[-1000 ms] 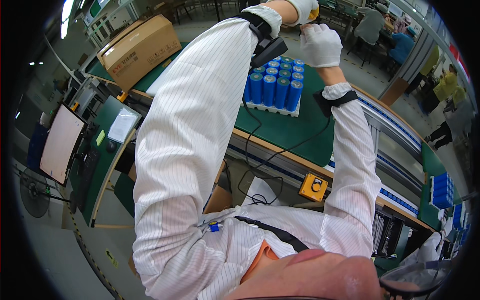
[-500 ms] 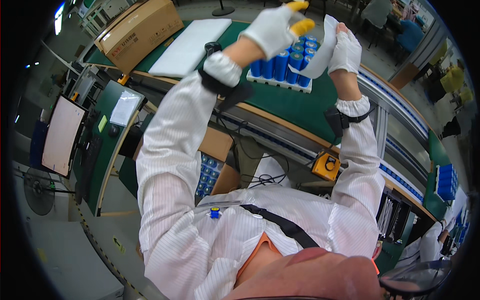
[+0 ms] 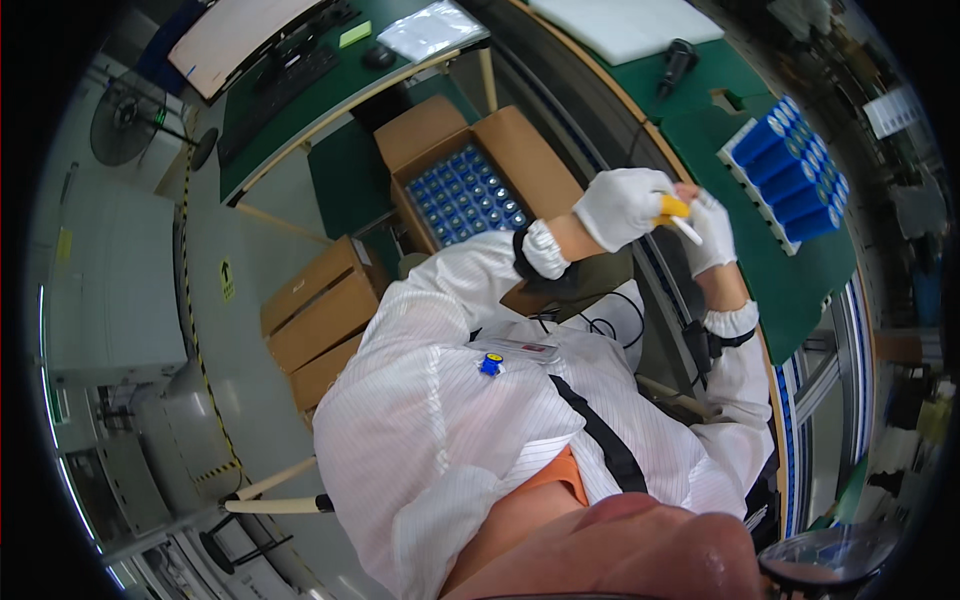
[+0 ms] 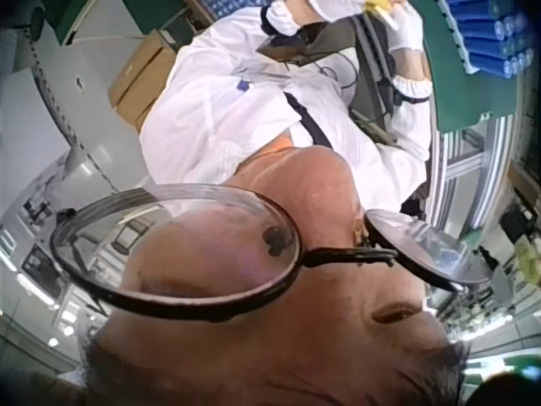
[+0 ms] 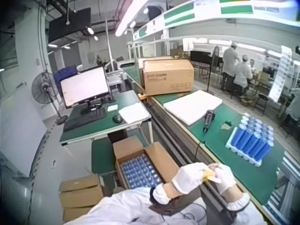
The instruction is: Scan the barcode of each battery cell and place it into a tray or box for manufacturing assembly.
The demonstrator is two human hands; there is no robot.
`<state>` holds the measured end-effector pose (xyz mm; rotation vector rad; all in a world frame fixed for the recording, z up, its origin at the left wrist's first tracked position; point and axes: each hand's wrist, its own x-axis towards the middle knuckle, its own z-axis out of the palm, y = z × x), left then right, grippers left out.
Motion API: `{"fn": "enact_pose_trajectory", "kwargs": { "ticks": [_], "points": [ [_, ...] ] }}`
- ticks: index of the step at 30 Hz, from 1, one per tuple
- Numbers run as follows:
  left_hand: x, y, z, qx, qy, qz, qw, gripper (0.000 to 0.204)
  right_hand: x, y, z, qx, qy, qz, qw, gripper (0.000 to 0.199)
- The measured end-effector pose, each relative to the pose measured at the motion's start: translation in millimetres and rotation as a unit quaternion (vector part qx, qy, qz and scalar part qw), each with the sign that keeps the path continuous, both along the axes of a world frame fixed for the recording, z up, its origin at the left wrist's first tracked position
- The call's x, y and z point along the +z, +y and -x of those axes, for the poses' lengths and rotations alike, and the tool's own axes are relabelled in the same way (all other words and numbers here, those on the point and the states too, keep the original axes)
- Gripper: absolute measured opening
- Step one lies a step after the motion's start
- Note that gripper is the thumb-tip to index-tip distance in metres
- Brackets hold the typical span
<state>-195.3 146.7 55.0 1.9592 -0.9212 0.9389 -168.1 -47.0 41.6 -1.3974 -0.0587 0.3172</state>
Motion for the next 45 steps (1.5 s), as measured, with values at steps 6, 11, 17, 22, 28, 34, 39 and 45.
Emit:
{"fn": "enact_pose_trajectory", "kwargs": {
  "ticks": [6, 11, 17, 22, 28, 34, 39, 45],
  "points": [
    [-111, 58, 27, 0.126, 0.352, 0.240, 0.896, 0.024, -78, 61, 35, 0.113, -0.049, 0.249, 0.961, 0.056],
    [-196, 73, 33, 0.035, 0.603, 0.388, 0.697, 0.020, -154, 86, 43, 0.097, -0.132, 0.390, 0.906, 0.043],
    [-311, 62, 62, 0.100, 0.676, 0.319, 0.656, 0.026, -266, 80, 79, 0.108, 0.121, 0.268, 0.950, 0.018],
    [-367, 73, 90, 0.081, 0.808, 0.076, 0.579, 0.043, -301, 83, 96, 0.151, 0.229, 0.277, 0.921, 0.013],
    [-336, 91, 98, 0.025, 0.709, 0.271, 0.651, 0.026, -294, 108, 70, 0.161, 0.318, 0.189, 0.915, 0.018],
    [-309, 110, 76, 0.209, 0.416, -0.028, 0.884, 0.024, -290, 131, 43, 0.109, 0.418, -0.076, 0.898, 0.021],
    [-298, 115, 63, 0.160, 0.460, -0.092, 0.869, 0.028, -292, 139, 37, 0.108, 0.375, -0.095, 0.916, 0.020],
    [-299, 147, 54, 0.138, 0.621, 0.069, 0.768, 0.037, -324, 153, 6, 0.117, 0.207, 0.181, 0.954, 0.016]
  ]
}}
